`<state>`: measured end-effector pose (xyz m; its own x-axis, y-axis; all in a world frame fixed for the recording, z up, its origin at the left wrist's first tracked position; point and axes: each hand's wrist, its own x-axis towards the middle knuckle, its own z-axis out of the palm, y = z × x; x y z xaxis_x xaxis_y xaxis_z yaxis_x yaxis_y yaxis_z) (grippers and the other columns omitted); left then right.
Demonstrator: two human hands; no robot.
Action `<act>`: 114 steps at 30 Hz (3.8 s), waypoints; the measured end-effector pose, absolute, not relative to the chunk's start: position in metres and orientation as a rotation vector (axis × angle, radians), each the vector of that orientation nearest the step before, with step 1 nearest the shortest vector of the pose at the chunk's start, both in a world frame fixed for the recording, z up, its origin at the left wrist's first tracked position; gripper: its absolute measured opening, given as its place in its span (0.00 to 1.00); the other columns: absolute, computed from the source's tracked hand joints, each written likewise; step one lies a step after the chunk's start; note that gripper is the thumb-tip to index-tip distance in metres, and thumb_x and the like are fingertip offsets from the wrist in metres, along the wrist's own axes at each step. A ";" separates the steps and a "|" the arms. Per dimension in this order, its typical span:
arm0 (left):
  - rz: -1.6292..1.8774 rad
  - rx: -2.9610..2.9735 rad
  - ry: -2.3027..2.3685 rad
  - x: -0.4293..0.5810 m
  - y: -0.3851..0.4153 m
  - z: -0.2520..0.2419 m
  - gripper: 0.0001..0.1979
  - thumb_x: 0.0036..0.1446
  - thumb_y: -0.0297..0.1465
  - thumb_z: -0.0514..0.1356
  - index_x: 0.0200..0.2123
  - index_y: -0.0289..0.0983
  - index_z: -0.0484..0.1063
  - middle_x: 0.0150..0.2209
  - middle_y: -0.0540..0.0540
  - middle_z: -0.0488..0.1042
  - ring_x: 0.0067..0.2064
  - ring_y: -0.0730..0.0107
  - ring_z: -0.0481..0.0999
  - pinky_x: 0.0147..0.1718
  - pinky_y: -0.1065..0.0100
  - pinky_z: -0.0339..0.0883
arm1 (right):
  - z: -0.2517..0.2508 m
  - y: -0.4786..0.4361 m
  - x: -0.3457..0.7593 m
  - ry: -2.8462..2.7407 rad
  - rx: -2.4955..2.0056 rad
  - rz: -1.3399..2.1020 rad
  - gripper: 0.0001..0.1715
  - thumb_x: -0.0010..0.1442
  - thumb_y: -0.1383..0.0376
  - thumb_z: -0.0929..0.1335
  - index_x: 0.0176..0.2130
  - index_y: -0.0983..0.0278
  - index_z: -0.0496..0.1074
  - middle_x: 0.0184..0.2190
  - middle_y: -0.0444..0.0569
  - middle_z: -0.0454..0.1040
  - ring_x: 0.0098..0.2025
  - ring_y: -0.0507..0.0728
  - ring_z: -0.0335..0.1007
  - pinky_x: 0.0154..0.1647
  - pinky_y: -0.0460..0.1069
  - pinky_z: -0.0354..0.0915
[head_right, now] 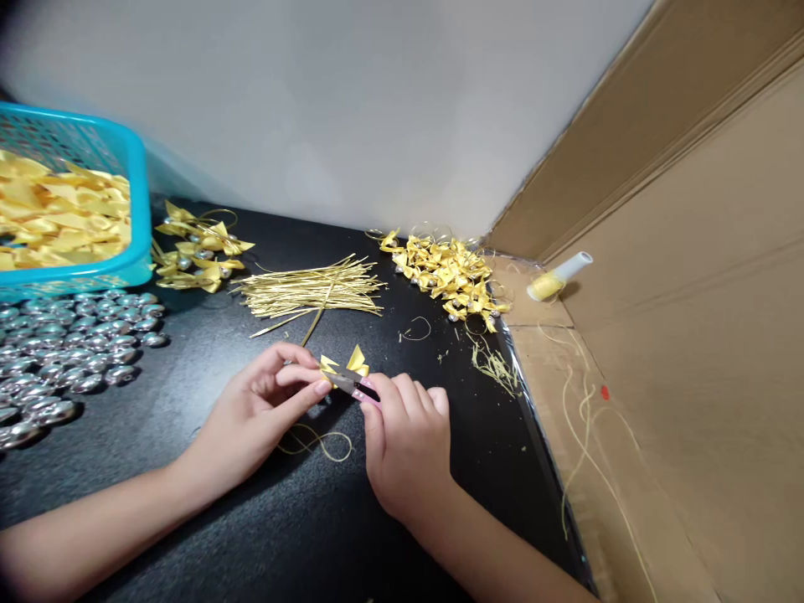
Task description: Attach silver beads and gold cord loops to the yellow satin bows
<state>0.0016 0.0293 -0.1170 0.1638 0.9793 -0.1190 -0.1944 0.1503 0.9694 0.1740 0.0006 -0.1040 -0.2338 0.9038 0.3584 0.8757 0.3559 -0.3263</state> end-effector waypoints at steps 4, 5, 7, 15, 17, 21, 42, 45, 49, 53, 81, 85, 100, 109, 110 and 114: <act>1.094 1.030 1.007 0.002 0.029 -0.118 0.09 0.55 0.30 0.64 0.36 0.39 0.65 0.30 0.53 0.78 0.35 0.74 0.77 0.36 0.74 0.67 | -0.104 0.000 0.174 -2.144 -1.545 0.061 0.13 0.67 0.66 0.59 0.44 0.64 0.70 0.32 0.48 0.75 0.32 0.56 0.65 0.34 0.51 0.49; 1.094 1.030 1.006 0.001 0.029 -0.118 0.09 0.55 0.30 0.64 0.36 0.39 0.65 0.30 0.53 0.78 0.35 0.75 0.77 0.36 0.74 0.66 | -0.104 0.000 0.174 -2.143 -1.543 0.064 0.13 0.66 0.67 0.59 0.45 0.64 0.70 0.32 0.48 0.74 0.32 0.56 0.65 0.34 0.51 0.49; 1.094 1.030 1.009 0.001 0.029 -0.119 0.09 0.55 0.30 0.64 0.36 0.39 0.65 0.30 0.53 0.78 0.35 0.75 0.77 0.36 0.75 0.66 | -0.103 0.000 0.174 -2.142 -1.538 0.076 0.12 0.66 0.67 0.60 0.45 0.64 0.70 0.32 0.47 0.74 0.32 0.56 0.65 0.34 0.51 0.49; 1.071 1.059 1.026 0.001 0.030 -0.116 0.09 0.54 0.30 0.64 0.35 0.38 0.65 0.29 0.53 0.78 0.34 0.75 0.76 0.34 0.75 0.65 | -0.102 0.001 0.180 -2.061 -1.509 0.187 0.10 0.65 0.69 0.60 0.42 0.63 0.70 0.33 0.46 0.75 0.32 0.55 0.67 0.36 0.51 0.52; 1.067 1.061 1.047 0.001 0.030 -0.115 0.10 0.54 0.31 0.64 0.36 0.38 0.65 0.29 0.53 0.78 0.33 0.75 0.75 0.33 0.75 0.64 | -0.103 0.004 0.184 -1.958 -1.516 0.241 0.10 0.65 0.69 0.61 0.44 0.63 0.69 0.36 0.47 0.75 0.35 0.55 0.68 0.37 0.51 0.56; 1.063 1.035 1.076 0.001 0.031 -0.114 0.13 0.53 0.32 0.65 0.39 0.39 0.65 0.28 0.53 0.79 0.30 0.75 0.74 0.32 0.74 0.64 | -0.109 0.007 0.195 -1.761 -1.504 0.388 0.12 0.66 0.67 0.60 0.47 0.62 0.67 0.40 0.49 0.73 0.41 0.57 0.70 0.43 0.54 0.63; 0.873 1.314 1.113 -0.003 0.030 -0.112 0.07 0.52 0.34 0.64 0.32 0.37 0.80 0.29 0.46 0.78 0.30 0.68 0.73 0.28 0.69 0.63 | -0.105 0.016 0.174 -0.927 -1.230 1.704 0.18 0.49 0.58 0.74 0.21 0.65 0.64 0.15 0.34 0.53 0.18 0.44 0.43 0.20 0.45 0.43; 0.877 1.364 1.115 -0.002 0.030 -0.111 0.08 0.53 0.34 0.63 0.32 0.37 0.80 0.27 0.46 0.76 0.29 0.69 0.71 0.27 0.69 0.62 | -0.103 0.019 0.176 -0.820 -1.162 1.831 0.20 0.46 0.56 0.75 0.23 0.66 0.67 0.13 0.31 0.48 0.17 0.43 0.38 0.20 0.46 0.39; 0.892 1.512 1.117 -0.002 0.029 -0.110 0.08 0.54 0.33 0.63 0.36 0.38 0.80 0.25 0.49 0.72 0.26 0.72 0.66 0.26 0.70 0.60 | -0.099 0.021 0.178 -0.793 -1.118 1.931 0.19 0.48 0.55 0.75 0.24 0.67 0.69 0.13 0.31 0.48 0.17 0.43 0.35 0.20 0.47 0.35; 0.919 1.669 1.091 -0.002 0.026 -0.110 0.13 0.53 0.31 0.63 0.44 0.41 0.77 0.28 0.50 0.73 0.28 0.72 0.67 0.27 0.71 0.61 | -0.098 0.022 0.178 -0.801 -1.116 1.964 0.20 0.50 0.55 0.75 0.24 0.67 0.68 0.13 0.31 0.47 0.17 0.43 0.35 0.20 0.47 0.35; 0.686 1.350 0.777 -0.004 0.031 -0.112 0.24 0.56 0.31 0.63 0.57 0.43 0.70 0.28 0.48 0.76 0.31 0.69 0.75 0.34 0.67 0.70 | -0.108 0.019 0.175 -0.910 -0.982 1.956 0.21 0.51 0.52 0.74 0.30 0.66 0.70 0.19 0.36 0.57 0.18 0.44 0.42 0.20 0.46 0.39; 0.725 1.347 0.726 -0.005 0.032 -0.112 0.28 0.56 0.28 0.63 0.60 0.44 0.65 0.26 0.51 0.75 0.30 0.72 0.75 0.35 0.68 0.69 | -0.108 0.018 0.172 -0.835 -1.012 1.930 0.21 0.50 0.53 0.74 0.26 0.66 0.66 0.17 0.35 0.57 0.18 0.44 0.43 0.20 0.45 0.40; 0.781 1.541 0.923 -0.004 0.029 -0.116 0.12 0.55 0.29 0.64 0.44 0.44 0.80 0.34 0.45 0.78 0.36 0.66 0.74 0.35 0.68 0.67 | -0.118 0.003 0.158 -0.929 -1.140 1.556 0.12 0.57 0.58 0.69 0.33 0.61 0.63 0.29 0.42 0.63 0.30 0.50 0.62 0.28 0.45 0.59; 0.800 1.265 0.907 0.000 0.031 -0.111 0.05 0.53 0.29 0.66 0.35 0.41 0.80 0.33 0.48 0.80 0.36 0.68 0.78 0.37 0.70 0.71 | -0.122 0.002 0.158 -0.940 -1.080 1.634 0.14 0.62 0.53 0.65 0.38 0.60 0.61 0.29 0.40 0.60 0.24 0.48 0.53 0.24 0.44 0.53; 0.801 1.187 0.917 0.000 0.031 -0.111 0.05 0.52 0.30 0.67 0.35 0.40 0.80 0.33 0.48 0.81 0.36 0.68 0.79 0.37 0.69 0.72 | -0.121 0.002 0.162 -0.960 -1.097 1.603 0.14 0.64 0.52 0.63 0.39 0.60 0.61 0.28 0.40 0.59 0.24 0.48 0.53 0.24 0.44 0.53; 0.803 0.954 0.943 -0.003 0.033 -0.114 0.08 0.48 0.31 0.70 0.35 0.40 0.80 0.34 0.48 0.82 0.36 0.69 0.81 0.39 0.70 0.73 | -0.115 0.002 0.181 -1.374 -1.229 1.104 0.15 0.68 0.56 0.57 0.41 0.62 0.65 0.29 0.44 0.66 0.29 0.51 0.61 0.30 0.46 0.60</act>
<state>-0.0035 0.0328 -0.1144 0.3769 0.8790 -0.2921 -0.1485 0.3686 0.9176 0.1807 0.0021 -0.1151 -0.0406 0.9958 0.0815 0.1354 0.0863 -0.9870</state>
